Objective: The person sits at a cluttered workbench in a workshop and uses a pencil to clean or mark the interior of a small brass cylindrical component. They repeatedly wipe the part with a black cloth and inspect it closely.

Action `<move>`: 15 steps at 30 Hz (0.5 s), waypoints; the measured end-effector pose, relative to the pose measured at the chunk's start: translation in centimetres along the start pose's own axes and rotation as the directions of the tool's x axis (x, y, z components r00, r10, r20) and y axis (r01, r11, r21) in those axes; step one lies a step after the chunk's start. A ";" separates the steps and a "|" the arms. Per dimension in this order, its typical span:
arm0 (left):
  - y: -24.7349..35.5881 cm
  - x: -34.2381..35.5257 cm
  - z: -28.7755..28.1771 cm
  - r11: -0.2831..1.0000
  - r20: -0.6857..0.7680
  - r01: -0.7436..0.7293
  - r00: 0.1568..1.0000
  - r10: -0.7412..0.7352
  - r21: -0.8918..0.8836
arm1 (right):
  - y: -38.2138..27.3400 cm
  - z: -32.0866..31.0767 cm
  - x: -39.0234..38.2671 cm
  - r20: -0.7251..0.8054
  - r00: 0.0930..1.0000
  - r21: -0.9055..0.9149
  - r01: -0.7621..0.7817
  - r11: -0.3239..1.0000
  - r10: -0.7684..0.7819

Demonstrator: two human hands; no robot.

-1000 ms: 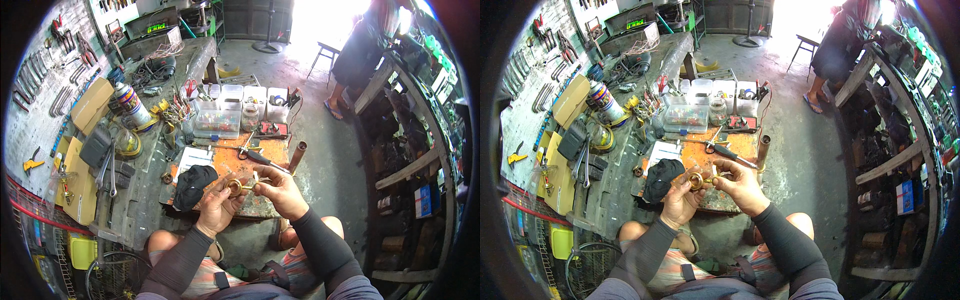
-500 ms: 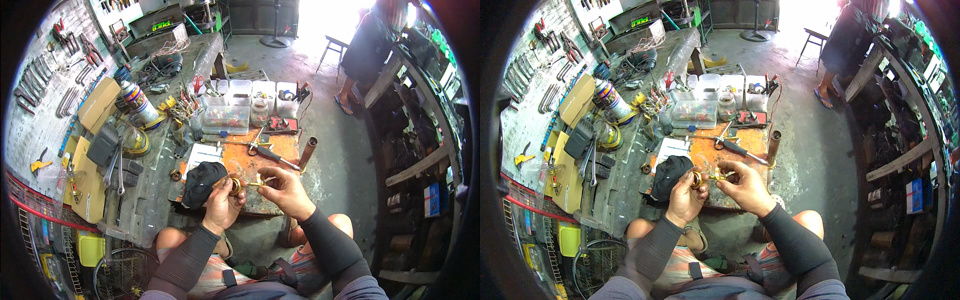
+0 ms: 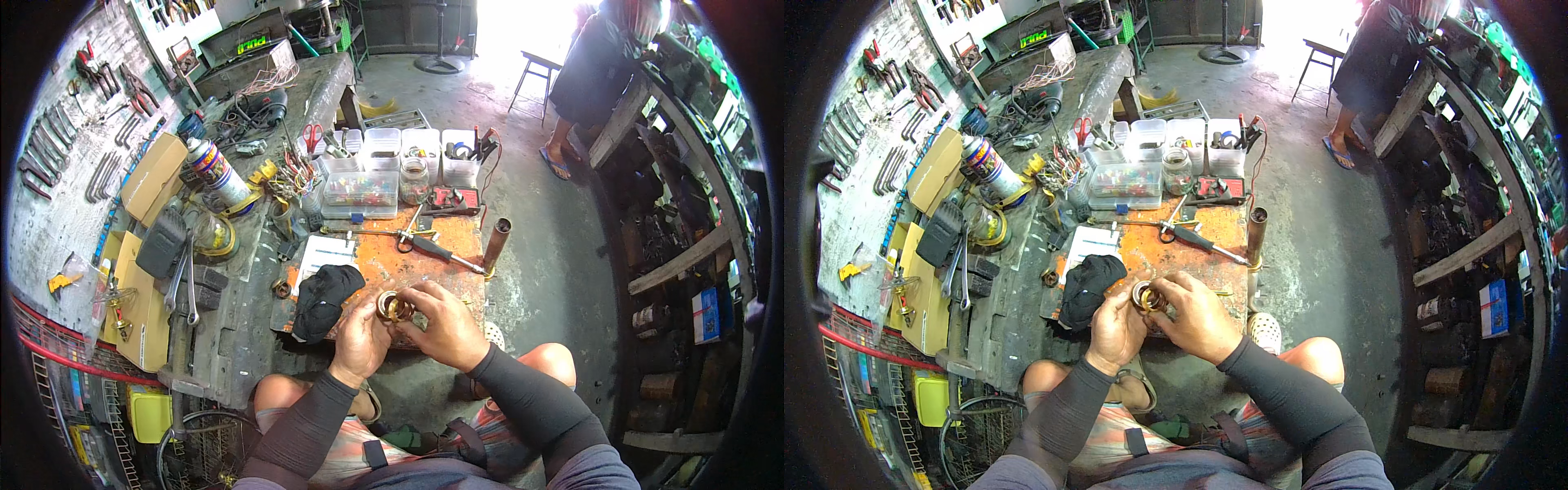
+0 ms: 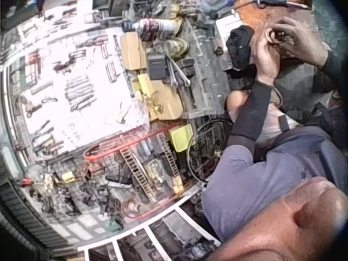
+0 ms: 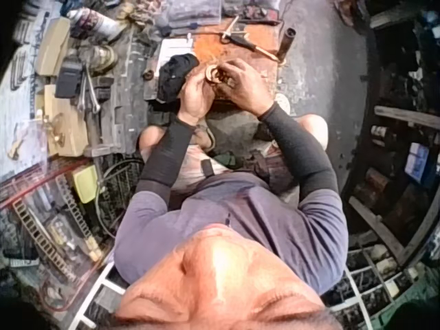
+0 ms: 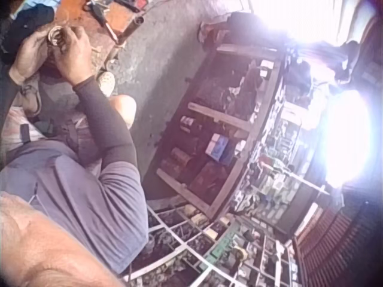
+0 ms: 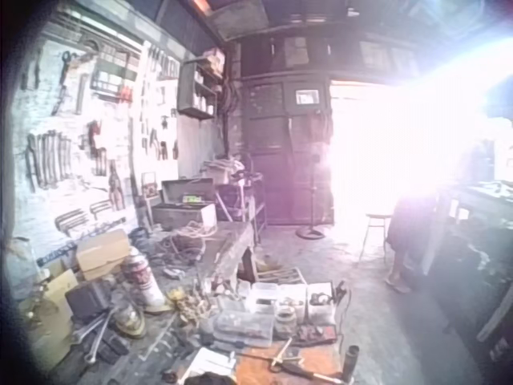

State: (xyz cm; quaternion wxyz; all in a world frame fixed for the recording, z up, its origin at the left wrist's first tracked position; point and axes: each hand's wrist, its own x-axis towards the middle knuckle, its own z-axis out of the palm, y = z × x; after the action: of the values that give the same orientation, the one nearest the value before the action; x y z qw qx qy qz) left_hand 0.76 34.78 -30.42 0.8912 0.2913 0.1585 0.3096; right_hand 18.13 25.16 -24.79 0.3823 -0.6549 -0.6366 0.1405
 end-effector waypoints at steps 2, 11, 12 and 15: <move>0.0 -0.1 0.5 1.000 -0.039 -0.003 0.999 0.004 0.022 | 0.2 0.3 -0.1 -0.035 0.999 0.010 -0.018 1.000 0.018; 0.3 -0.6 0.7 0.992 0.027 -0.037 0.999 0.034 0.123 | 0.5 -0.1 0.0 -0.050 0.995 0.105 -0.081 0.991 0.086; 0.4 -0.5 0.8 0.991 0.025 -0.031 0.999 0.028 0.134 | 0.4 -0.2 0.0 -0.041 0.995 0.104 -0.087 0.991 0.092; 0.1 -0.4 0.2 0.976 0.025 -0.065 0.998 0.061 0.207 | 0.1 -0.5 0.1 -0.028 0.995 0.124 -0.089 0.988 0.093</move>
State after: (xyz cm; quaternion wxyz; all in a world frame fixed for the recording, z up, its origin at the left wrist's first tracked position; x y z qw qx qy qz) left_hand 0.45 34.50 -30.14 0.8470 0.3903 0.1725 0.3169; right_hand 18.55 25.08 -24.52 0.4256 -0.6610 -0.5895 0.1853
